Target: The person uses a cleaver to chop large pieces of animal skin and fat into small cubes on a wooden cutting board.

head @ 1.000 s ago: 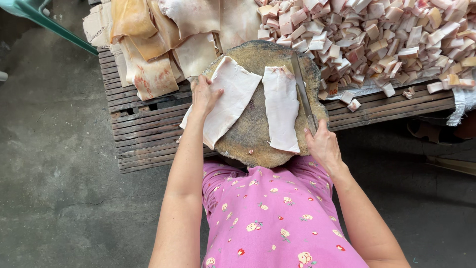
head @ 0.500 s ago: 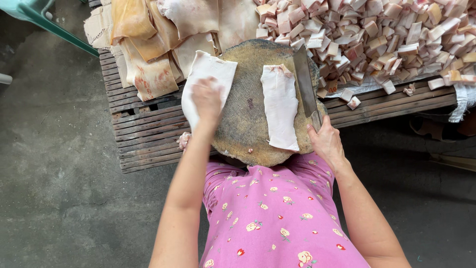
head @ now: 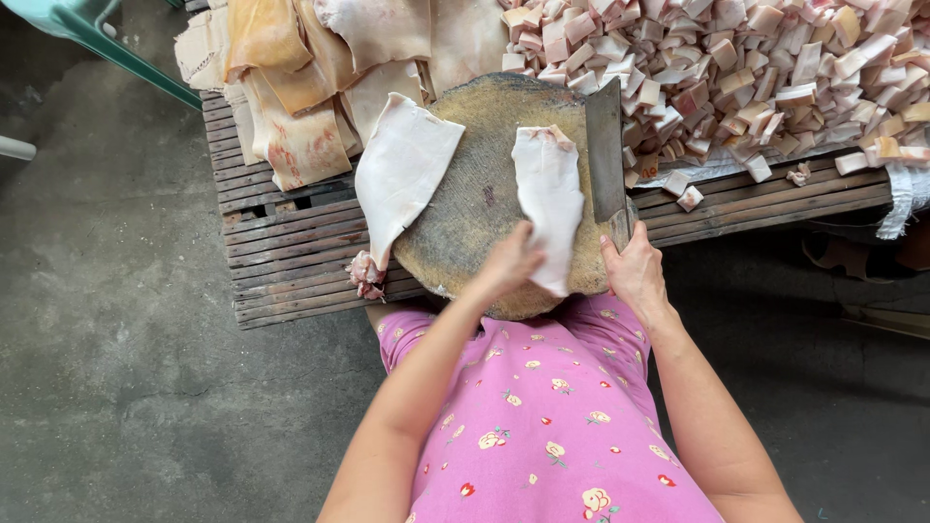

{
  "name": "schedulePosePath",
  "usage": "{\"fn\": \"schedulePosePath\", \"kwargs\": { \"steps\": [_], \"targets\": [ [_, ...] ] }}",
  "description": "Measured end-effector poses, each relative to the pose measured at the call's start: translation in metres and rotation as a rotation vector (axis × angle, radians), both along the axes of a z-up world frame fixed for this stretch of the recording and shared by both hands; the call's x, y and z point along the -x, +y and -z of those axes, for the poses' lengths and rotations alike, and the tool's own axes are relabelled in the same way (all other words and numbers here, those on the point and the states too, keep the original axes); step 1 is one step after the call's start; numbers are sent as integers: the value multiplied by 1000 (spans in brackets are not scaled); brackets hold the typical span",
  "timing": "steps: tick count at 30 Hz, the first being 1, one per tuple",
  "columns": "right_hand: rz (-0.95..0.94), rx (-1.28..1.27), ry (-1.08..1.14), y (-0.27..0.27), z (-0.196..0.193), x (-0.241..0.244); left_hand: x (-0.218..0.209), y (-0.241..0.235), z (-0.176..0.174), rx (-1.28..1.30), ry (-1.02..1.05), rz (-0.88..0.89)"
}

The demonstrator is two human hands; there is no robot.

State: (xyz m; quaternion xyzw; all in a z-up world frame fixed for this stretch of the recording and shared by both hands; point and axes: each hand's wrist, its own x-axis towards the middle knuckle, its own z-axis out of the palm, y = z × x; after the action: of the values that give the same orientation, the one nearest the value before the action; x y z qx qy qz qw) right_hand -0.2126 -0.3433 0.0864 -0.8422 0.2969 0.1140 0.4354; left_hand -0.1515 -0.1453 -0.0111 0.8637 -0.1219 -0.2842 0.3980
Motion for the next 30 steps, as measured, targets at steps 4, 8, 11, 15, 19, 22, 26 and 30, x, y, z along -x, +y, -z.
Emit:
{"fn": "schedulePosePath", "kwargs": {
  "steps": [4,8,11,15,19,22,26,30],
  "targets": [
    [14,-41,13,-3,1,1,-46,95,-15,-139,91,-359],
    [-57,26,-2,-3,2,1,-66,127,-20,60,-60,-611],
    [-148,131,-173,9,8,6,-61,126,-12,-60,-147,-450],
    [-210,196,-29,26,20,4,-65,131,-7,43,-286,-419],
    [-299,223,-79,39,19,-15,-66,135,-15,-56,-170,-421],
    [-296,173,-136,42,-6,-22,-68,136,-19,-129,-132,-413],
    [-268,194,-358,29,-47,-28,-72,134,-15,-122,-144,-410],
    [-80,50,-671,36,-35,-31,-70,138,-13,-82,-200,-408]
  ]
}}
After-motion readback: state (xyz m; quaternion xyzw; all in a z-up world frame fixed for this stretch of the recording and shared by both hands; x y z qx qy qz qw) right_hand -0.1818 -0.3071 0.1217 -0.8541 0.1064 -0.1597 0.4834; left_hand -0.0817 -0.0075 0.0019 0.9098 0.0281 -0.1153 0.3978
